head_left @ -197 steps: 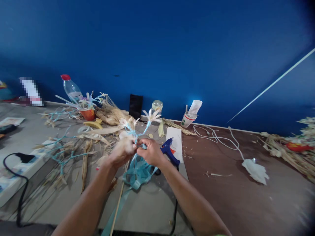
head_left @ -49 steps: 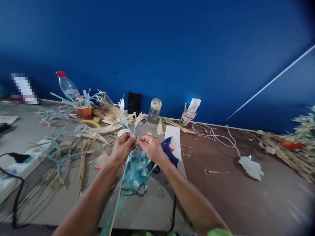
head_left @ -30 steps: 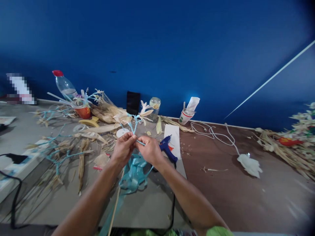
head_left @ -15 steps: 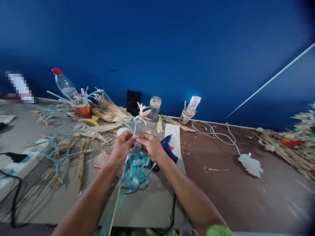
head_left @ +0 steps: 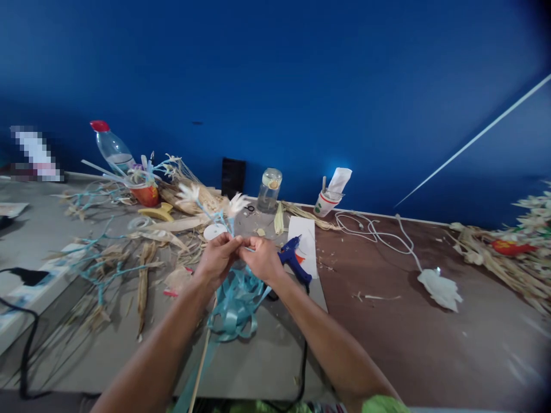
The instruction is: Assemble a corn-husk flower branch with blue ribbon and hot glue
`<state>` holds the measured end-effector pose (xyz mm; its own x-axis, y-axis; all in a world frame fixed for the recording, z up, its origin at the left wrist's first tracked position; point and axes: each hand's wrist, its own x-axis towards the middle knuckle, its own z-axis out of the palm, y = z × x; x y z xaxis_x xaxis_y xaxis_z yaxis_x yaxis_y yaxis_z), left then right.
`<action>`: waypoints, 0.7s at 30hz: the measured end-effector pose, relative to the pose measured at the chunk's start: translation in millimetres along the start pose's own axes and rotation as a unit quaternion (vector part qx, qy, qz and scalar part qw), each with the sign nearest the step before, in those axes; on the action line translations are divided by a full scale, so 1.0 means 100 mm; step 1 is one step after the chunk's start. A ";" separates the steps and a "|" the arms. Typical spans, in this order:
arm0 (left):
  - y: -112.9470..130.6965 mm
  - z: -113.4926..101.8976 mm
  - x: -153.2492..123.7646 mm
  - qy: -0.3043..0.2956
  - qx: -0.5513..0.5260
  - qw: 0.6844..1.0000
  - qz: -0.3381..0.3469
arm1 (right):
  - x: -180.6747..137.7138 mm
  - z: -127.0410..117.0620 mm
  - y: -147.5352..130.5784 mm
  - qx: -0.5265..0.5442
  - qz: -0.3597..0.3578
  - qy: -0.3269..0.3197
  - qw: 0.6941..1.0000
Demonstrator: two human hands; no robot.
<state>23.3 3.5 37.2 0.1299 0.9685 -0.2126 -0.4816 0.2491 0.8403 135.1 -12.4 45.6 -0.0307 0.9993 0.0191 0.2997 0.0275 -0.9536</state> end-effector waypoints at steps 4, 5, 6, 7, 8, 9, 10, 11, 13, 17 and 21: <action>-0.04 0.02 -0.01 0.010 -0.019 0.999 -0.031 | 0.00 0.01 0.03 -0.042 -0.023 0.011 0.999; -0.04 0.02 -0.02 0.007 -0.022 0.999 -0.040 | 0.00 0.01 0.03 -0.047 -0.023 0.015 0.999; -0.03 0.02 -0.04 0.001 -0.026 0.999 -0.048 | 0.00 0.00 0.03 -0.049 -0.020 0.020 0.998; -0.02 0.02 -0.06 -0.010 -0.031 0.998 -0.054 | 0.00 -0.01 0.03 -0.047 -0.014 0.025 0.998; -0.01 0.01 -0.07 -0.026 -0.037 0.997 -0.057 | 0.00 -0.02 0.03 -0.039 -0.005 0.027 0.999; 0.01 0.00 -0.08 -0.044 -0.042 0.996 -0.057 | 0.01 -0.03 0.04 -0.023 0.007 0.028 0.999; 0.02 -0.02 -0.08 -0.061 -0.048 0.996 -0.054 | 0.01 -0.04 0.04 0.000 0.022 0.028 0.999; 0.03 -0.05 -0.08 -0.076 -0.047 0.995 -0.049 | 0.02 -0.05 0.04 0.028 0.037 0.030 0.998; 0.05 -0.13 -0.03 -0.058 -0.038 0.997 -0.020 | 0.04 -0.06 0.06 0.093 0.060 0.031 0.993; 0.02 -0.25 0.08 0.078 0.105 0.988 0.088 | 0.06 -0.06 0.06 0.182 0.086 0.020 0.979; 0.00 -0.23 0.06 -0.026 0.097 0.994 0.042 | 0.06 -0.08 0.02 0.185 0.104 -0.003 0.977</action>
<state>4.0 9.2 24.5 0.1434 0.9829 -0.1156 -0.3172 0.1563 0.9354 143.1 -6.6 45.9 -0.0108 0.9822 -0.1876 -0.0653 -0.1879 -0.9800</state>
